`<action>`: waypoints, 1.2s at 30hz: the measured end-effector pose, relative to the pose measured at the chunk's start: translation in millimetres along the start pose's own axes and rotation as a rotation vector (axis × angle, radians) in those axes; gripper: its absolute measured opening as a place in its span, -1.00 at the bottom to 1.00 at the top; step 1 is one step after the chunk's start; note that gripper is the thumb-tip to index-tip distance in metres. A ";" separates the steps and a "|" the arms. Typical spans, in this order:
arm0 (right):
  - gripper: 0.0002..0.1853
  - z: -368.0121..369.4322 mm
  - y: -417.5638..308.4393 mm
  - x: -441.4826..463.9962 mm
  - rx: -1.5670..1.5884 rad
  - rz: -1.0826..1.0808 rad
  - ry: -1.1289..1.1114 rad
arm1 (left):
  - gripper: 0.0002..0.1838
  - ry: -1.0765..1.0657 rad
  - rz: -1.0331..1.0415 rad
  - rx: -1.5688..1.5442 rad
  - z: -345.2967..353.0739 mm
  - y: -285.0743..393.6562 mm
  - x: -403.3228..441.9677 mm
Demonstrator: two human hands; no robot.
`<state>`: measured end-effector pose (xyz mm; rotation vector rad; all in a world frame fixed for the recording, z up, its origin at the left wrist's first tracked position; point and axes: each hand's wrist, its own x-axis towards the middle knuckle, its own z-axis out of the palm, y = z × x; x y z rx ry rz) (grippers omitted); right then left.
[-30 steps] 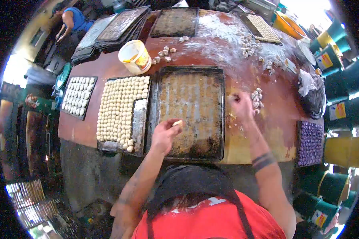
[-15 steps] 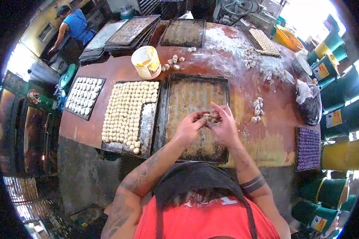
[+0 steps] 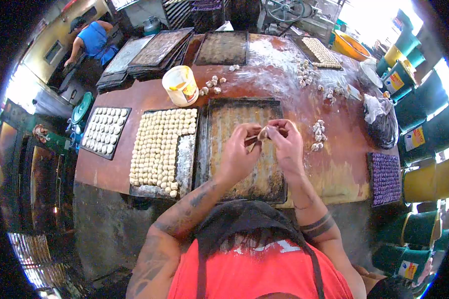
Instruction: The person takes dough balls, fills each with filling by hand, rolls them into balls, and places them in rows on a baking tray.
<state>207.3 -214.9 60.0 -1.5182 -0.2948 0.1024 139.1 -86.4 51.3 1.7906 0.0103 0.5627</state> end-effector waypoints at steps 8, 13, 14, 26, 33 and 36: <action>-0.65 0.8 4.8 -12.4 -0.608 -0.338 -0.239 | -0.75 -0.065 -0.824 -0.874 -27.0 -26.9 2.5; -0.52 -1.2 -19.1 -1.6 -0.594 -0.527 -0.486 | -0.70 -0.110 -0.755 -0.729 -27.5 -8.6 -6.6; -0.50 -1.8 -18.5 -0.1 -0.567 -0.547 -0.540 | -0.68 -0.144 -0.771 -0.782 -27.1 -3.9 -7.7; -0.56 7.1 40.9 -14.7 -0.147 -0.106 -0.293 | -0.59 -0.045 -0.762 -0.884 -4.9 -8.4 -11.5; -0.56 -40.8 63.3 -35.9 -0.407 0.214 -0.218 | -0.37 -0.327 -0.039 0.303 12.9 -45.7 -41.9; -0.65 -70.4 53.5 -71.2 -0.649 0.383 -0.332 | -0.28 -0.411 -0.042 0.393 12.1 -72.5 -56.7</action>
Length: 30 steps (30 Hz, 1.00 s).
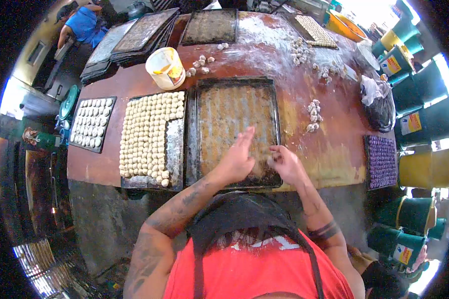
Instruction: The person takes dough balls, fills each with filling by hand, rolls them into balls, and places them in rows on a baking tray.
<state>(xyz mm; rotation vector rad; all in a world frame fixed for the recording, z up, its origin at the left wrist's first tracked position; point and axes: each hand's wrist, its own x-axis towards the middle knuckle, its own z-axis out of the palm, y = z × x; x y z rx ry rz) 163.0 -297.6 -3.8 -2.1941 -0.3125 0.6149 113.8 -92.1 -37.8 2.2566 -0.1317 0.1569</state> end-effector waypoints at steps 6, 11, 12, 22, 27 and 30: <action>-0.48 31.3 67.9 -32.8 -0.588 -0.309 0.100 | -0.24 -0.096 -0.264 -0.121 -7.7 -5.3 -1.9; -0.48 57.5 113.5 -48.6 -0.915 -0.696 0.024 | -0.33 -0.151 -0.236 -0.129 -3.1 -16.0 -8.9; -0.46 45.0 94.6 -46.1 -0.883 -0.615 -0.092 | -0.35 -0.202 -0.269 -0.147 -7.1 -10.1 -8.3; -0.72 -83.2 150.9 140.6 -0.822 -0.389 0.537 | -0.73 -0.100 -0.436 0.177 -54.5 -54.7 -71.9; -0.73 -99.7 168.7 115.7 -0.308 -0.162 0.431 | -0.82 0.262 -0.780 0.638 -125.4 -119.9 -130.1; -0.73 -78.4 190.0 92.4 -0.722 -0.524 0.481 | -0.80 0.315 -0.677 0.785 -132.1 -143.5 -140.7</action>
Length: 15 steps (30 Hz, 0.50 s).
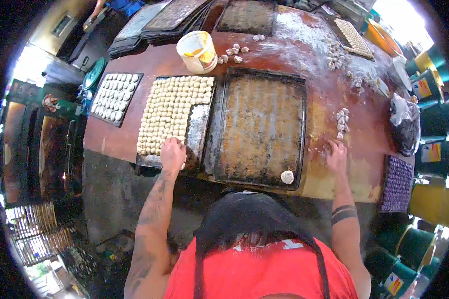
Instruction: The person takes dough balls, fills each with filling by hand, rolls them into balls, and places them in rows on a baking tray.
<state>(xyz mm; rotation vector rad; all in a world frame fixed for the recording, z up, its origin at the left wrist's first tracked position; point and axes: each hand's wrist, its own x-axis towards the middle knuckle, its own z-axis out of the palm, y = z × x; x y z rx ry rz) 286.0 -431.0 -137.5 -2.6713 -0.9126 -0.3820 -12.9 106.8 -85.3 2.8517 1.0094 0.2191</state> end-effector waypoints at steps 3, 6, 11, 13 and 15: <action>-0.65 5.7 0.9 -23.4 -0.073 0.310 -0.111 | -0.81 -0.038 0.052 0.082 5.5 -5.1 12.7; -0.63 4.5 1.1 -26.1 0.168 0.658 -0.201 | -0.82 -0.041 0.003 0.085 -3.5 1.5 20.8; -0.68 -23.8 -126.5 30.1 1.212 0.566 -0.109 | -0.80 -0.079 -0.201 -1.123 -42.5 91.3 20.7; -0.72 -68.2 -206.4 71.7 0.928 0.322 -0.154 | -0.75 -0.266 -0.219 -1.659 -30.9 135.1 20.5; -0.79 -77.4 -245.5 96.2 0.812 -0.099 -0.083 | -0.70 -0.485 -0.234 -1.760 -44.3 169.1 16.2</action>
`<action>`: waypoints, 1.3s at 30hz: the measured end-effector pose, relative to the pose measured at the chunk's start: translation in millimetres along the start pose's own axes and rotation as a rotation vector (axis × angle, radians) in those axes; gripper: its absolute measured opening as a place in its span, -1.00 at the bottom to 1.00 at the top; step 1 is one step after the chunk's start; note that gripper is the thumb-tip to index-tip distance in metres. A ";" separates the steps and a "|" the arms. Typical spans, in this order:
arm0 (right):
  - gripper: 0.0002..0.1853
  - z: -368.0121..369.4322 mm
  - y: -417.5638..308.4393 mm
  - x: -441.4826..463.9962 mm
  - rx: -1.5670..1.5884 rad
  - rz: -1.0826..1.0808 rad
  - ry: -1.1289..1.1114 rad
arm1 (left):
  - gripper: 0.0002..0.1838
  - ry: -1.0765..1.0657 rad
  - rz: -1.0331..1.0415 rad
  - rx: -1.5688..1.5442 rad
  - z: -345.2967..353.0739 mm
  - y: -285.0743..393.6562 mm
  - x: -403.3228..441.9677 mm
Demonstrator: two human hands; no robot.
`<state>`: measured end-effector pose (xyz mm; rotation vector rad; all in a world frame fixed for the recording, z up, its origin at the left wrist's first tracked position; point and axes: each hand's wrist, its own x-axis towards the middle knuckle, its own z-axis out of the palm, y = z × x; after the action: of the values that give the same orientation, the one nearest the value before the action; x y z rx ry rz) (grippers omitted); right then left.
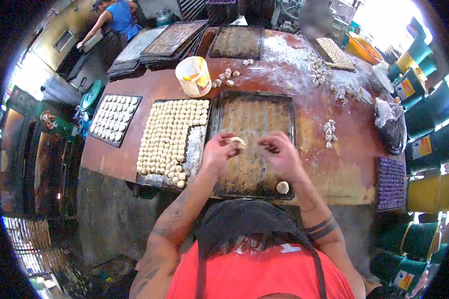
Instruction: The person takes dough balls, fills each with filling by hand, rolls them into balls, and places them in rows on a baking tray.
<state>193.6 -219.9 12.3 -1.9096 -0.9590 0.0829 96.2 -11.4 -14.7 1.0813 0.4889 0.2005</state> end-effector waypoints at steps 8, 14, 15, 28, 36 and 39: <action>-0.68 22.5 -21.7 9.3 -0.187 -0.153 0.071 | -0.65 -0.191 -0.058 0.055 38.6 6.9 -18.6; -0.59 -9.4 -32.5 7.2 0.086 0.210 -0.106 | -0.68 -0.218 0.051 0.242 46.2 24.8 -22.9; -0.60 -8.5 -28.6 8.0 0.111 0.261 -0.166 | -0.70 -0.181 0.065 0.186 50.7 22.3 -23.2; -0.70 2.2 -64.2 24.1 -0.145 0.011 0.318 | -0.70 -0.113 0.164 -0.080 76.5 28.9 -29.7; -0.60 -17.7 -67.4 27.6 -0.069 -0.184 0.056 | -0.57 -0.307 -0.128 -0.150 58.5 47.4 -21.0; -0.64 -20.5 -48.9 37.8 -0.021 -0.337 -0.049 | -0.58 -0.425 -0.162 -0.246 72.3 34.2 -24.2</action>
<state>200.0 -199.1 73.7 -1.7459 -1.3056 -0.0781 112.0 -62.4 49.5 0.8085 0.1613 -0.1108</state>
